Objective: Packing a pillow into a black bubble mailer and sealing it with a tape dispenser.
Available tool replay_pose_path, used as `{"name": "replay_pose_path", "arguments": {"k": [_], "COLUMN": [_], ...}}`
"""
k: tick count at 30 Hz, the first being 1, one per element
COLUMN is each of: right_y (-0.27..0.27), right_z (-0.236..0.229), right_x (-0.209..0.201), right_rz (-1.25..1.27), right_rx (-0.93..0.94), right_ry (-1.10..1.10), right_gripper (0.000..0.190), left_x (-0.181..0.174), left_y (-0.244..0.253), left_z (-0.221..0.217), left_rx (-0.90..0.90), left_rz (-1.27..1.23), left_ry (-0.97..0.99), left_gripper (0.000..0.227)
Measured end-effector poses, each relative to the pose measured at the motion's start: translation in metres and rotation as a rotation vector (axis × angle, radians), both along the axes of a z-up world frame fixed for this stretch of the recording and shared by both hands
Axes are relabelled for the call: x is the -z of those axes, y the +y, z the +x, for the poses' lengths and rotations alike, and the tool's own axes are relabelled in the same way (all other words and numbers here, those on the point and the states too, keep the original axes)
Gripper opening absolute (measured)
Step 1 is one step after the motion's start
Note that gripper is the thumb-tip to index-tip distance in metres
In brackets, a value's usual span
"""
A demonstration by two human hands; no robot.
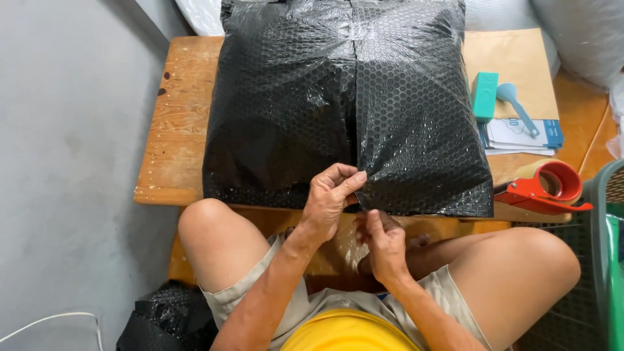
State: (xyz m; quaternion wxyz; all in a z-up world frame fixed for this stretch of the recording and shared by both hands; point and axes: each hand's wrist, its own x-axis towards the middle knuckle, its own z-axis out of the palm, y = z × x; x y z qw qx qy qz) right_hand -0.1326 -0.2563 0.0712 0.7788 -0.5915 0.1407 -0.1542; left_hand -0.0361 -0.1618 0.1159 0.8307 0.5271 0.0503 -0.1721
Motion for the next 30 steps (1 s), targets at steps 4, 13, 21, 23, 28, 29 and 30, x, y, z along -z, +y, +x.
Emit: {"name": "replay_pose_path", "arguments": {"k": [4,13,21,23,28,29,30], "right_y": [-0.011,-0.027,-0.031,-0.031,-0.031,-0.031,-0.031], "right_z": [0.009,0.012,0.015,0.015,0.017,0.017,0.016], "right_x": [-0.015,-0.007,-0.033,-0.039,-0.031,-0.018,-0.005], "right_rz": [0.677,0.609,0.752,0.773,0.769,0.768,0.792], "right_rx": [0.072,0.19,0.131,0.113,0.002,0.004,-0.055], "right_ry": [-0.006,0.032,-0.102,-0.114,-0.079,-0.082,-0.093], "right_gripper": [0.026,0.028,0.026,0.026,0.017,0.017,0.033], "left_x": [-0.002,-0.009,-0.047,-0.048,-0.022,-0.017,-0.011], "left_y": [0.0,-0.002,-0.002,-0.005,0.0,0.001,0.0], "left_z": [-0.001,-0.004,-0.004,-0.005,-0.009,-0.009,-0.009], "left_rx": [0.017,0.082,0.157,0.16,0.133,0.136,0.071], "left_rz": [-0.067,-0.211,-0.278,-0.299,-0.165,-0.165,-0.035], "left_ry": [0.014,0.092,0.15,0.161,0.089,0.086,-0.017], "left_gripper": [0.013,0.011,0.018,0.018,0.017,0.017,0.015]}}
